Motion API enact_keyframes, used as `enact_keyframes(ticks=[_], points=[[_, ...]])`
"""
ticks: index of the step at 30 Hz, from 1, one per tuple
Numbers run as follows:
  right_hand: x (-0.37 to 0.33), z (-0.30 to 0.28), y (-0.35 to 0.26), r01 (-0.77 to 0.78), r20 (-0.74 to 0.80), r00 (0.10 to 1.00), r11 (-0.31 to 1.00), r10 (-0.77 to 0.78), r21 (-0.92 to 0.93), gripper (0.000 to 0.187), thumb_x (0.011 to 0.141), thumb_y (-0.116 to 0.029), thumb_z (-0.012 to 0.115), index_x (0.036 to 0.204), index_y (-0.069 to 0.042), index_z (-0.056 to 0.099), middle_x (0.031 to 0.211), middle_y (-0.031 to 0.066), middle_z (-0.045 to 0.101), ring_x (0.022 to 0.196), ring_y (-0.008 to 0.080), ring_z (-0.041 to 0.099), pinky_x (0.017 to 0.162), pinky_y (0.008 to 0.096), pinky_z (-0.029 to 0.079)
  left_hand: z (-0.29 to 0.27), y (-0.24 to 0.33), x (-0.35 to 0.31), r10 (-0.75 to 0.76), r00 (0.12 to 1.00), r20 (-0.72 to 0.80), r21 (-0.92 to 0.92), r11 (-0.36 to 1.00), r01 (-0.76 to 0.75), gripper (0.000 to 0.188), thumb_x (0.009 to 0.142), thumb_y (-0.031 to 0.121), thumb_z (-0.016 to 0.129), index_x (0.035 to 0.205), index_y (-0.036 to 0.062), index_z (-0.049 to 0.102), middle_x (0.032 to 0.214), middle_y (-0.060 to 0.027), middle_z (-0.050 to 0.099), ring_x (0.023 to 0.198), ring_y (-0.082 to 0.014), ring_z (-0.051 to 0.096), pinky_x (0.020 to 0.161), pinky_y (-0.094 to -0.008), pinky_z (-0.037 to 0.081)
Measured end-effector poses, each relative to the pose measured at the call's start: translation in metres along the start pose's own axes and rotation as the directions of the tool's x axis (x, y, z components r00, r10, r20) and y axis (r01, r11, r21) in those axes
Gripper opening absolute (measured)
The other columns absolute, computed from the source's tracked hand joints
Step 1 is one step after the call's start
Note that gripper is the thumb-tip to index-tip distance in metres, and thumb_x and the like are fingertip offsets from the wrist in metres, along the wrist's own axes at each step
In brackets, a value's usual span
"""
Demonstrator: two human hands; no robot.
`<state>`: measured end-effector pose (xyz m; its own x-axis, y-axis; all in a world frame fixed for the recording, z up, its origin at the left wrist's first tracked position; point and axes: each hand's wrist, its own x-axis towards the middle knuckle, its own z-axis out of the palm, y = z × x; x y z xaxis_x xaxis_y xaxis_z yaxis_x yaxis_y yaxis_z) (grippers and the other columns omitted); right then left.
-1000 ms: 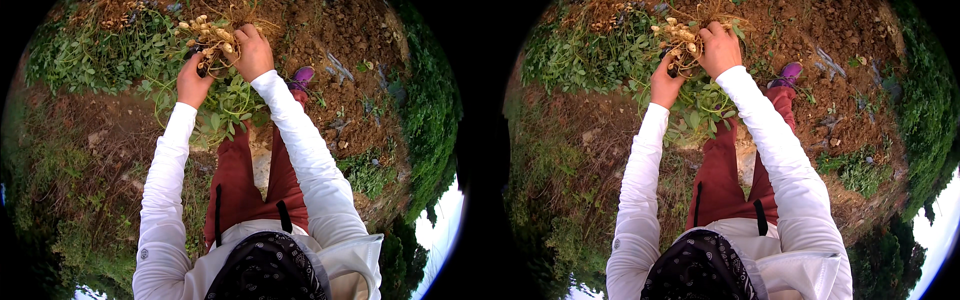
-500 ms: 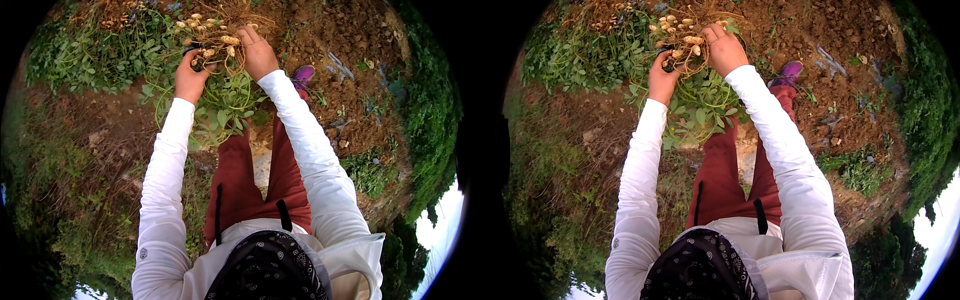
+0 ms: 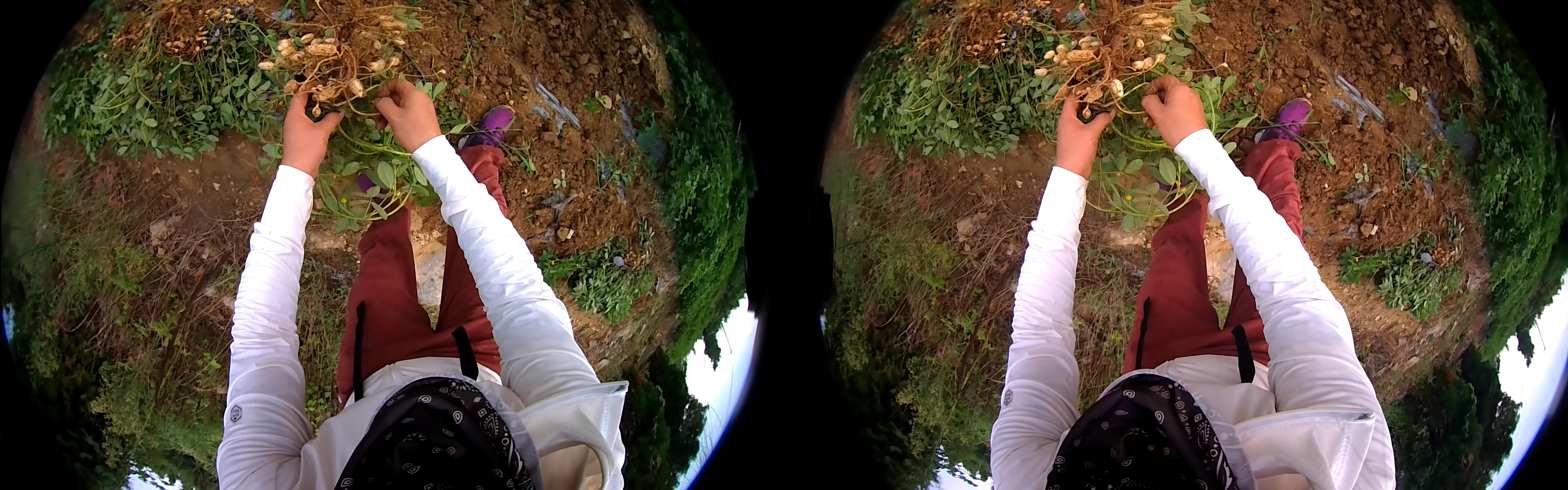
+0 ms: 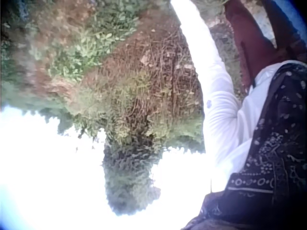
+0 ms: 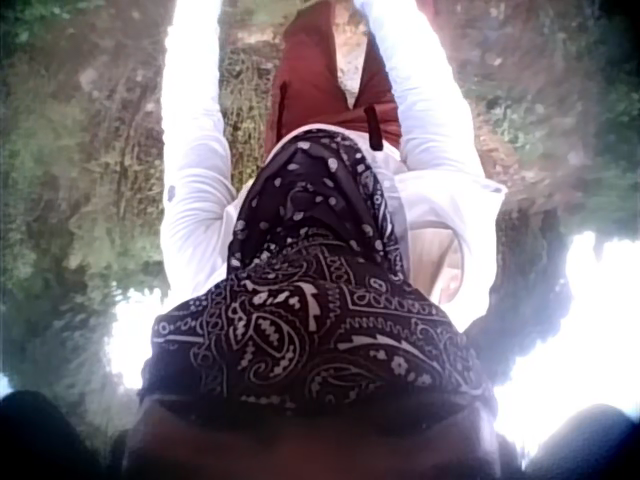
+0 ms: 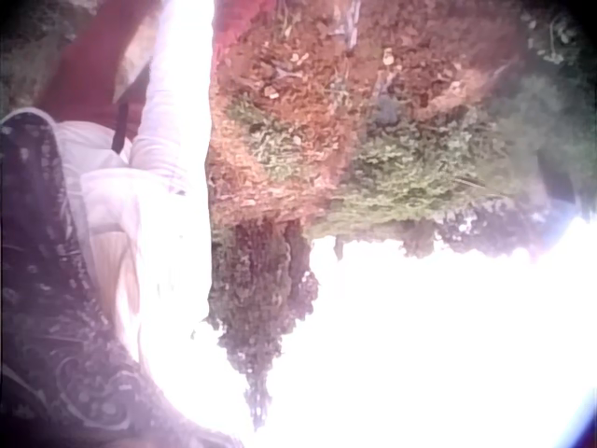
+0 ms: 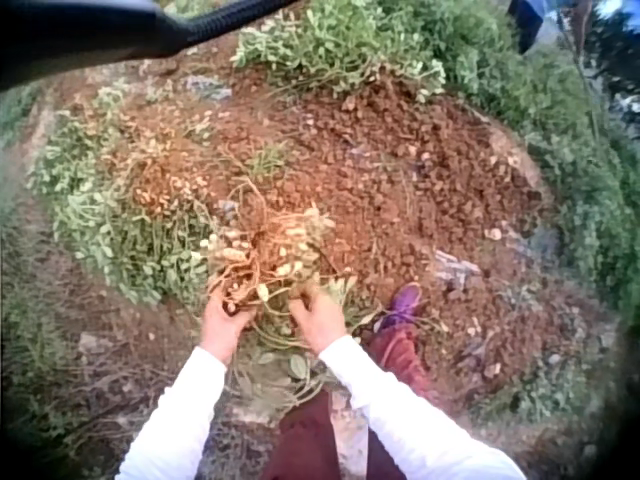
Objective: The person harvests peanut plants from a field by hand. They repeatedly pull the plants from the soil, shake off excess dirt, and gather them into a pile.
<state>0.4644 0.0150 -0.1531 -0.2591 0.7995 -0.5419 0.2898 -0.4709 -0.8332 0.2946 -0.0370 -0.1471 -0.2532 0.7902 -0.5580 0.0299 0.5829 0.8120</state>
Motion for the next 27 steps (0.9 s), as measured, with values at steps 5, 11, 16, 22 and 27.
enact_keyframes(ticks=[5, 11, 16, 22, 27], points=[[-0.006, -0.005, -0.010, -0.008, 0.024, 1.000, 0.988, 0.004, 0.155, 0.025, 0.093, -0.018, 0.051, 0.087, 0.005, 0.057, 0.070, 0.0094, 0.062, 0.056, 0.0140, 0.060, 0.053, 0.0271, 0.047, -0.005, -0.013, 0.004, -0.002, 0.997, -0.077, -0.035, 0.999, -0.001, 0.051, 0.080, 0.002, 0.064, 0.127, -0.0016, 0.044, 0.129, -0.0148, 0.049, 0.112, -0.0233, 0.051, 0.095, -0.0318, 0.038], [0.007, -0.011, 0.001, 0.131, -0.335, 0.935, 0.991, -0.117, 0.018, 0.030, 0.088, -0.020, 0.054, 0.105, 0.005, 0.052, 0.099, 0.0183, 0.060, 0.072, 0.0225, 0.061, 0.066, 0.0343, 0.049, -0.001, -0.004, -0.011, 0.034, 0.999, -0.037, -0.025, 0.999, -0.035, 0.050, 0.080, -0.001, 0.061, 0.128, -0.0016, 0.046, 0.123, -0.0117, 0.054, 0.111, -0.0213, 0.052, 0.095, -0.0307, 0.038], [0.016, -0.014, 0.010, 0.355, -0.066, 0.915, 0.872, -0.398, -0.337, 0.071, 0.074, -0.025, 0.068, 0.130, 0.005, 0.038, 0.133, 0.0248, 0.037, 0.117, 0.0348, 0.045, 0.095, 0.0390, 0.041, 0.002, -0.003, -0.017, 0.073, 0.996, 0.047, -0.080, 0.994, -0.069, 0.047, 0.081, -0.004, 0.058, 0.127, -0.0003, 0.047, 0.121, -0.0093, 0.056, 0.108, -0.0185, 0.054, 0.093, -0.0304, 0.041], [0.012, -0.019, 0.000, 0.381, -0.045, 0.897, 0.820, -0.440, -0.427, 0.052, 0.070, -0.042, 0.073, 0.105, -0.004, 0.063, 0.111, 0.0147, 0.058, 0.101, 0.0340, 0.051, 0.092, 0.0431, 0.037, 0.004, -0.007, -0.018, 0.057, 0.998, 0.041, -0.083, 0.995, -0.053, 0.043, 0.085, -0.005, 0.054, 0.127, 0.0013, 0.047, 0.121, -0.0082, 0.056, 0.106, -0.0164, 0.055, 0.089, -0.0276, 0.043], [0.006, -0.001, -0.003, 0.411, -0.250, 0.812, 0.820, -0.528, -0.398, 0.053, 0.074, -0.041, 0.071, 0.105, 0.001, 0.060, 0.102, 0.0164, 0.061, 0.098, 0.0327, 0.054, 0.087, 0.0412, 0.040, 0.010, -0.010, -0.012, 0.042, 0.994, -0.100, 0.003, 0.999, -0.042, 0.042, 0.084, 0.000, 0.058, 0.125, 0.0006, 0.050, 0.115, -0.0086, 0.060, 0.101, -0.0167, 0.057, 0.086, -0.0297, 0.045]])
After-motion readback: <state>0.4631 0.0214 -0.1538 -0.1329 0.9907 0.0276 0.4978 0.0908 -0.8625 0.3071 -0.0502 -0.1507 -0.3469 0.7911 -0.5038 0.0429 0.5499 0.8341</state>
